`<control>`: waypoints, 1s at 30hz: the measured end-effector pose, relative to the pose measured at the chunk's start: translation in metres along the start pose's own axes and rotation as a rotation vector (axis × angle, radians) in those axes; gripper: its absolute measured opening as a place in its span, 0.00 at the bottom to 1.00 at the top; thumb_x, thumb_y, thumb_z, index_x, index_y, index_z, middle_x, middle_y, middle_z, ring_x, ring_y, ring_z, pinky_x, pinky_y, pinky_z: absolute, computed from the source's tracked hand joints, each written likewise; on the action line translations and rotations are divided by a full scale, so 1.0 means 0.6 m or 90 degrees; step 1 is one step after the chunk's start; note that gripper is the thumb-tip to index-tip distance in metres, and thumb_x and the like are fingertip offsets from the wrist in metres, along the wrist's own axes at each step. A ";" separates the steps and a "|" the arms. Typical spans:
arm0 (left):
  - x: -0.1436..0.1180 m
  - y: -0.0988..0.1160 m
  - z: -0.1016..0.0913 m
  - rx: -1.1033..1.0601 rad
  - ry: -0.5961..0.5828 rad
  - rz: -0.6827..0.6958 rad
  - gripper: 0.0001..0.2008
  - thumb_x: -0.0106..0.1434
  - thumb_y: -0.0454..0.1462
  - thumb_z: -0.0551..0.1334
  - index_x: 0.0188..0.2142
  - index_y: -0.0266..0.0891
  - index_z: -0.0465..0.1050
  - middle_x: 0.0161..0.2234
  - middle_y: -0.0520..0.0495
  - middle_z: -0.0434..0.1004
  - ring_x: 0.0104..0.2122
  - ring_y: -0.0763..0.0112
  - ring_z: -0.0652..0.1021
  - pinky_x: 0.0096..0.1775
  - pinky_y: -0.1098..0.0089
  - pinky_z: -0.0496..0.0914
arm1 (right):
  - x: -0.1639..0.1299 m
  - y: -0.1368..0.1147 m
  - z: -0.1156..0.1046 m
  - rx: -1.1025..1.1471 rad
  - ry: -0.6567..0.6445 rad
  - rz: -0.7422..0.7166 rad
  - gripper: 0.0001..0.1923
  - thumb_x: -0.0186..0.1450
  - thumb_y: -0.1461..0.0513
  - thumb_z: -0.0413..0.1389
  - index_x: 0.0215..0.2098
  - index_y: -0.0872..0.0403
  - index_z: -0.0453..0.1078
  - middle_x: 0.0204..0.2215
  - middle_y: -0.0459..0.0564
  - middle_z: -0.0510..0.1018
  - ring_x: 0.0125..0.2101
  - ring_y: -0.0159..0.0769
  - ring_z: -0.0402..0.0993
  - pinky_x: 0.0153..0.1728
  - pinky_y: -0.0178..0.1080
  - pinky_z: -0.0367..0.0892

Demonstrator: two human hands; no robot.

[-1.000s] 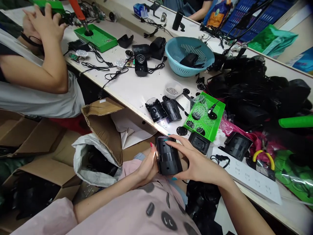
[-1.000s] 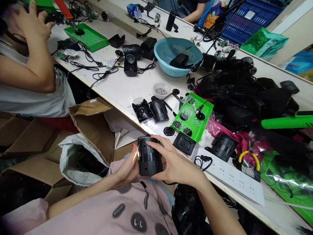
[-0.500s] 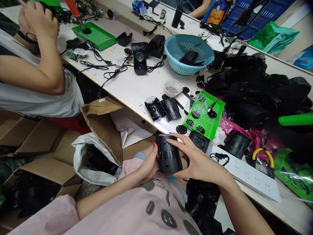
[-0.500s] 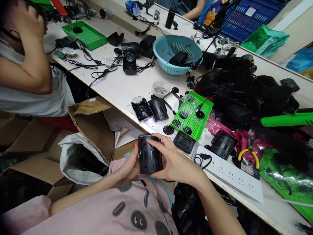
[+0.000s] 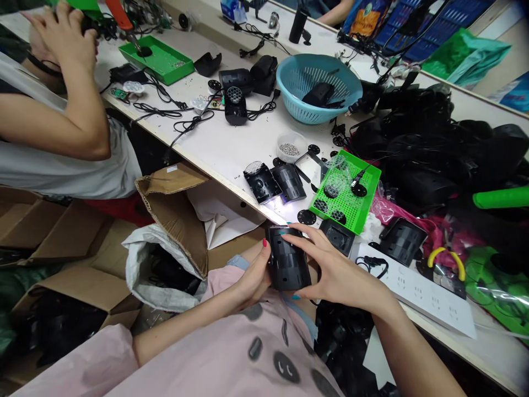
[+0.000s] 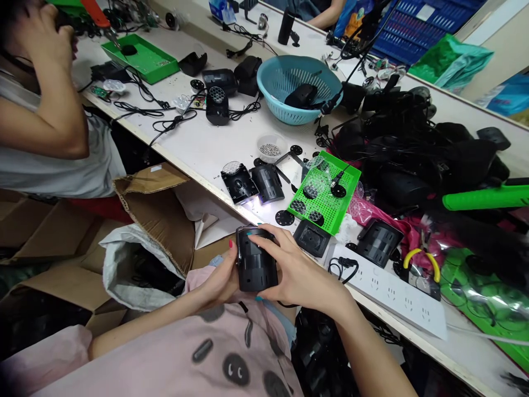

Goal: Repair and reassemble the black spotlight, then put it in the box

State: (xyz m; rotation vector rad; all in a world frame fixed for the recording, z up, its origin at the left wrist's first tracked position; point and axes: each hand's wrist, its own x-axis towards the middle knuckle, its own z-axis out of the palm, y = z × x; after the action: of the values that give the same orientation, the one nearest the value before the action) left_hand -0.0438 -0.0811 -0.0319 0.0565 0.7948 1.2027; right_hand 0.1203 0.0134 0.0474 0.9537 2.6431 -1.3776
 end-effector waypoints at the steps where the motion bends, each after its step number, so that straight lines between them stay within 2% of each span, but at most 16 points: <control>1: 0.000 0.000 0.000 0.000 -0.002 0.005 0.34 0.64 0.58 0.57 0.64 0.45 0.65 0.58 0.39 0.75 0.60 0.52 0.73 0.61 0.52 0.66 | 0.000 -0.001 0.000 -0.007 0.001 -0.003 0.50 0.55 0.60 0.69 0.69 0.39 0.50 0.70 0.49 0.46 0.70 0.46 0.46 0.68 0.51 0.53; 8: 0.001 -0.003 0.002 0.015 -0.003 0.029 0.32 0.66 0.56 0.58 0.65 0.49 0.63 0.62 0.43 0.71 0.61 0.54 0.70 0.59 0.57 0.68 | -0.002 0.004 0.002 0.004 0.011 -0.009 0.51 0.54 0.60 0.69 0.69 0.38 0.51 0.70 0.50 0.46 0.70 0.48 0.47 0.67 0.53 0.55; 15: 0.003 -0.004 0.003 0.028 0.001 0.041 0.30 0.66 0.56 0.58 0.64 0.50 0.65 0.63 0.46 0.70 0.63 0.55 0.68 0.60 0.59 0.67 | -0.003 0.005 0.005 0.000 0.023 -0.011 0.50 0.54 0.60 0.69 0.69 0.38 0.50 0.70 0.50 0.46 0.70 0.49 0.46 0.67 0.54 0.54; 18: 0.003 -0.005 0.000 0.038 -0.001 0.057 0.31 0.64 0.54 0.62 0.64 0.49 0.65 0.63 0.44 0.69 0.63 0.53 0.67 0.61 0.57 0.66 | -0.003 0.007 0.005 -0.001 0.014 -0.007 0.51 0.54 0.61 0.69 0.69 0.38 0.50 0.70 0.50 0.46 0.70 0.49 0.46 0.68 0.53 0.53; 22: 0.000 0.000 0.001 0.103 0.016 0.086 0.34 0.57 0.47 0.72 0.61 0.47 0.68 0.61 0.44 0.72 0.63 0.51 0.66 0.62 0.57 0.63 | -0.005 0.007 0.008 -0.015 0.012 -0.015 0.49 0.56 0.61 0.68 0.69 0.38 0.49 0.71 0.49 0.46 0.71 0.46 0.43 0.69 0.52 0.52; 26: 0.000 0.004 0.008 0.136 0.001 0.080 0.34 0.55 0.45 0.73 0.60 0.46 0.68 0.58 0.43 0.74 0.60 0.47 0.70 0.58 0.54 0.67 | -0.012 0.002 0.009 -0.020 0.036 -0.028 0.45 0.60 0.60 0.66 0.69 0.37 0.49 0.70 0.48 0.46 0.71 0.46 0.43 0.68 0.52 0.53; 30: 0.003 0.003 0.007 0.138 -0.015 0.095 0.34 0.55 0.44 0.73 0.60 0.46 0.68 0.59 0.44 0.73 0.62 0.49 0.67 0.62 0.55 0.64 | -0.018 0.002 0.008 -0.029 0.045 -0.046 0.45 0.61 0.60 0.65 0.70 0.36 0.48 0.71 0.49 0.45 0.71 0.48 0.43 0.68 0.54 0.54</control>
State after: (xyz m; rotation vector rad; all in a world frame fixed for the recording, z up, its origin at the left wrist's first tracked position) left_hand -0.0424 -0.0776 -0.0288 0.3125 0.9099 1.2497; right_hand 0.1285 0.0046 0.0468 0.9278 2.7739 -1.3153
